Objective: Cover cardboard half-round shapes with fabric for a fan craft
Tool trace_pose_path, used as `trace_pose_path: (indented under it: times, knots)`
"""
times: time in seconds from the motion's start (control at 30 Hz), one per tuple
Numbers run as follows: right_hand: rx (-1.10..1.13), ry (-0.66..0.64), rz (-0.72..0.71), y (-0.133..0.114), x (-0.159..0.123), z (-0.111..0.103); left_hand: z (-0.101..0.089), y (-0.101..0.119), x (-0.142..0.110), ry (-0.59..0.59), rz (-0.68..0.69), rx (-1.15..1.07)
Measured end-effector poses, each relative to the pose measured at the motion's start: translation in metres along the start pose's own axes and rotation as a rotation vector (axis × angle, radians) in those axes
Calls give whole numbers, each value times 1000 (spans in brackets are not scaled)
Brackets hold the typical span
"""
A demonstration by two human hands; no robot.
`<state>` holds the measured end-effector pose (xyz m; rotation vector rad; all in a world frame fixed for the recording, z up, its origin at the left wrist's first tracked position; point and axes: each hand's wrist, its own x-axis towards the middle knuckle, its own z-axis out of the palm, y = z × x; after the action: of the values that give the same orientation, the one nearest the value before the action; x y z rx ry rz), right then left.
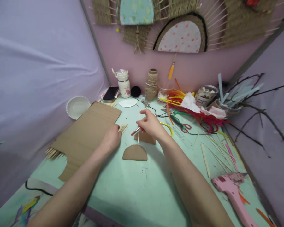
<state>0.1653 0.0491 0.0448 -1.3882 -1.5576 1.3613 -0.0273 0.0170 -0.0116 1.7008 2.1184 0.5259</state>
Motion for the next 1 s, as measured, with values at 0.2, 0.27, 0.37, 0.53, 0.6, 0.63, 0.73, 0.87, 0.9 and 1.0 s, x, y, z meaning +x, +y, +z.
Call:
trace_pose_path:
  times: [0.2,0.27,0.37,0.53,0.6,0.63,0.73,0.87,0.9,1.0]
  knots:
    - [-578,-178,-82,21,-21,-7,4,10,-10,70,121,191]
    - [-631,-191,-85,34,-29,-9,4,11,-17,94,199,185]
    - [-639,-183,-84,55,-36,-7,9,11,-34,59,464,86]
    - [-609,-112,-110,74,-21,-2,19,8,-65,-140,623,8]
    - [-591,-70,-97,72,-11,-3,19,6,-73,-170,583,4]
    - [-580,-48,-85,70,-8,-3,19,5,-76,-182,572,-3]
    - [-527,-12,-61,64,-7,-5,19,4,-84,-245,595,-69]
    - [-417,-14,-45,62,-27,-1,23,3,-97,-323,620,-179]
    - [-378,-8,-43,64,-33,1,24,2,-100,-328,617,-199]
    - [-276,18,-50,73,-46,9,25,-1,-104,-353,645,-234]
